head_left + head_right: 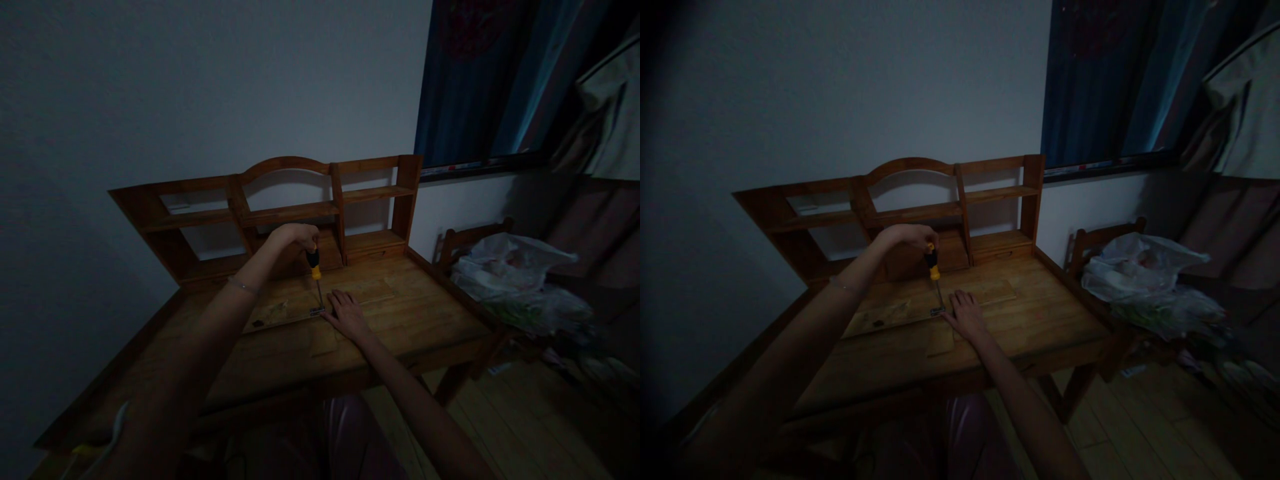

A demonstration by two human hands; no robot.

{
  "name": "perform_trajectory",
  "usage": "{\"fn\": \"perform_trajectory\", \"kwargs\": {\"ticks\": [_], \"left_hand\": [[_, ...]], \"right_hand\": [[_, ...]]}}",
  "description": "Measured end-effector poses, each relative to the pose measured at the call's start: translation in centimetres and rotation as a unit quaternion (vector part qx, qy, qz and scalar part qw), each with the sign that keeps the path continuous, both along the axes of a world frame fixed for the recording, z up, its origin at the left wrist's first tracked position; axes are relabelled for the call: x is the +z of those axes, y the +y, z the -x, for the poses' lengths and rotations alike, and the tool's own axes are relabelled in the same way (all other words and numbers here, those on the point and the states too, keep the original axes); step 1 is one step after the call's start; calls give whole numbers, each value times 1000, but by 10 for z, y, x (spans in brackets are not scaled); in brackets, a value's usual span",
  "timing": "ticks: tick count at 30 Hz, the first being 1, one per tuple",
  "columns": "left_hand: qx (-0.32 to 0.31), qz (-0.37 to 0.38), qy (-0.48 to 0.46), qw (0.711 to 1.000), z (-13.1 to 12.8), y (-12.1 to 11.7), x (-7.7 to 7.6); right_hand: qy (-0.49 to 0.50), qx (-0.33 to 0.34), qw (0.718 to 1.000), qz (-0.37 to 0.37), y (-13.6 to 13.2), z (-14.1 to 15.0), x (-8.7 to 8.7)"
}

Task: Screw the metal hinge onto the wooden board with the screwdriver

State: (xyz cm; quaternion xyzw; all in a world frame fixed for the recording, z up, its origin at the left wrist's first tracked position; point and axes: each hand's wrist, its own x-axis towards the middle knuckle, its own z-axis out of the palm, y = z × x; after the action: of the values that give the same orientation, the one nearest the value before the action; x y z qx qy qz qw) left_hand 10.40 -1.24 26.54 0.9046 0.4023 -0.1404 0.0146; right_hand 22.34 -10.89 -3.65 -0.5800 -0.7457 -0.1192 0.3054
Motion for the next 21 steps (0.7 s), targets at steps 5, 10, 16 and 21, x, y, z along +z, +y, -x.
{"fn": "perform_trajectory", "kwargs": {"ticks": [5, 10, 16, 21], "left_hand": [[7, -53, -15, 998, 1, -6, -5], [65, -161, -57, 983, -3, -15, -19], [-47, -5, -32, 998, -5, -7, -3], [75, -70, -11, 995, -8, -7, -10]], "right_hand": [[0, 0, 1000, -1, 0, -1, 0], [0, 2, 1000, 6, 0, -1, 1], [5, 5, 1000, 5, -1, -2, 1], [7, 7, 1000, 6, -1, -2, 0]]}}
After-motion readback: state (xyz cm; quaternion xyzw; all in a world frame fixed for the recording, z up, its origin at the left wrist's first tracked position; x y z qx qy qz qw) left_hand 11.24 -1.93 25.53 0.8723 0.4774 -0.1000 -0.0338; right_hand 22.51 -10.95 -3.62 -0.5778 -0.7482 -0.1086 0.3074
